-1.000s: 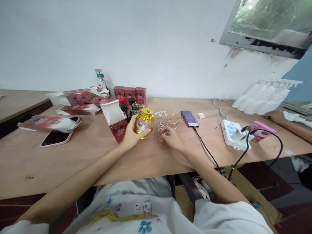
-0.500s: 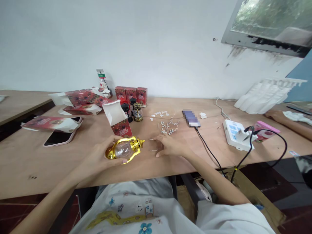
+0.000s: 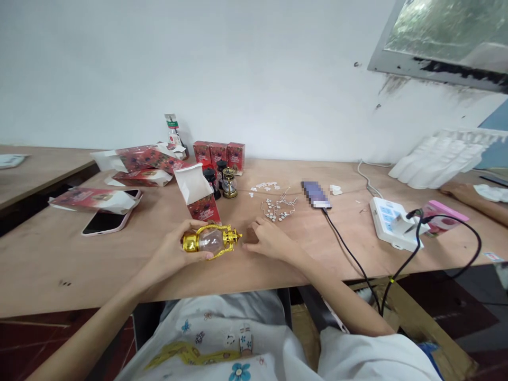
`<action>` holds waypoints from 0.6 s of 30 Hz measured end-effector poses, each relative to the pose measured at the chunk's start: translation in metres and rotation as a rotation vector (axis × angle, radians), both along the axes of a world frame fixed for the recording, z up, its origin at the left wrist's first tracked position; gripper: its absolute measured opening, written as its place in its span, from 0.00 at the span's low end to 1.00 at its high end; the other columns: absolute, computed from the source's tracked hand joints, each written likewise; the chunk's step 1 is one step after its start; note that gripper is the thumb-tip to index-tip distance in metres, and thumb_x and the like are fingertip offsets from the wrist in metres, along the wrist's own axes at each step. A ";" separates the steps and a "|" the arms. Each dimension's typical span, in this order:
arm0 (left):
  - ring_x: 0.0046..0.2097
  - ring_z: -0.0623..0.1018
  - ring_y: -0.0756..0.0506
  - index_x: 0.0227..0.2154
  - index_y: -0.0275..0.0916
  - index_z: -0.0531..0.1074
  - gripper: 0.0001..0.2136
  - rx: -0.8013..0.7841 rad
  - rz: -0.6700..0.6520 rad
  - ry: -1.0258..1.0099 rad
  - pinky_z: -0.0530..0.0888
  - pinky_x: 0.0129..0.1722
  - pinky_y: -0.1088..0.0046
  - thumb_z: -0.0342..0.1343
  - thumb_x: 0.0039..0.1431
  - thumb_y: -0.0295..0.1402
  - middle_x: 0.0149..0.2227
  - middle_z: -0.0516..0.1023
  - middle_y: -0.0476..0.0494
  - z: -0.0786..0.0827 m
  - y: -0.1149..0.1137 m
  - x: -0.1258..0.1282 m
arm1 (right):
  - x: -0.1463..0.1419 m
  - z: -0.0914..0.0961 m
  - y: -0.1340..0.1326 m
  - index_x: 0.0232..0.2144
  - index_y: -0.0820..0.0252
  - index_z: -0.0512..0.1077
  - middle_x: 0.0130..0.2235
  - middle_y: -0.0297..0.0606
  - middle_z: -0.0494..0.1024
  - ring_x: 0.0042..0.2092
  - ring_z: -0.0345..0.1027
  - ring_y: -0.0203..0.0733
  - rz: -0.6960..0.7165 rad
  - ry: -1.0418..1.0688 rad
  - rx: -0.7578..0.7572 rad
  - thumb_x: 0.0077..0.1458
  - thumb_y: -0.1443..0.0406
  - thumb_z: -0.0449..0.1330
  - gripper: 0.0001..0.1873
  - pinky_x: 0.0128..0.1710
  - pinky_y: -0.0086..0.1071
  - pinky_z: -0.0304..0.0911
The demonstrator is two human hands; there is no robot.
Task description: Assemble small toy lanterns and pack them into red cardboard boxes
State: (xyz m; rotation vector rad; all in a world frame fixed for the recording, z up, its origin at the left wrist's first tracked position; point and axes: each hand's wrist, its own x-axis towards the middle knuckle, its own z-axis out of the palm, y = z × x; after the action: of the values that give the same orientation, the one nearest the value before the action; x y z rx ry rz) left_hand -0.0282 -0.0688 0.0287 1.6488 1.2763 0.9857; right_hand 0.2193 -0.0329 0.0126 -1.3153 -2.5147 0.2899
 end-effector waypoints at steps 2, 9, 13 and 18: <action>0.44 0.78 0.40 0.42 0.37 0.68 0.29 -0.014 0.009 -0.037 0.75 0.45 0.62 0.70 0.34 0.39 0.44 0.78 0.41 0.000 0.001 -0.001 | -0.002 -0.003 -0.001 0.44 0.64 0.70 0.43 0.45 0.74 0.44 0.70 0.48 -0.057 0.167 0.054 0.52 0.58 0.64 0.20 0.47 0.44 0.67; 0.47 0.78 0.40 0.46 0.38 0.70 0.30 -0.032 0.005 -0.083 0.75 0.46 0.66 0.69 0.37 0.39 0.48 0.78 0.41 0.013 -0.002 -0.007 | -0.006 -0.010 -0.011 0.49 0.54 0.69 0.43 0.39 0.72 0.42 0.73 0.40 0.075 0.776 0.045 0.51 0.57 0.65 0.23 0.46 0.39 0.72; 0.46 0.79 0.40 0.44 0.38 0.72 0.26 -0.043 -0.030 -0.106 0.76 0.45 0.66 0.69 0.39 0.39 0.47 0.79 0.41 0.018 -0.008 -0.007 | -0.011 -0.003 -0.019 0.53 0.50 0.68 0.45 0.39 0.71 0.47 0.71 0.40 0.207 0.771 0.091 0.50 0.58 0.66 0.27 0.47 0.38 0.71; 0.45 0.79 0.40 0.44 0.39 0.73 0.25 -0.037 -0.040 -0.108 0.76 0.46 0.65 0.68 0.41 0.39 0.45 0.80 0.42 0.022 -0.013 -0.005 | -0.013 0.000 -0.022 0.54 0.50 0.68 0.45 0.39 0.71 0.46 0.70 0.40 0.206 0.755 0.148 0.50 0.57 0.66 0.28 0.47 0.37 0.71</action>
State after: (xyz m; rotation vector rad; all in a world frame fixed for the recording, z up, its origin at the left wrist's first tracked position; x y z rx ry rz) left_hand -0.0329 -0.0821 0.0506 1.5658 1.1785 1.0068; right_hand 0.2066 -0.0554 0.0127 -0.6986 -1.9655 0.5186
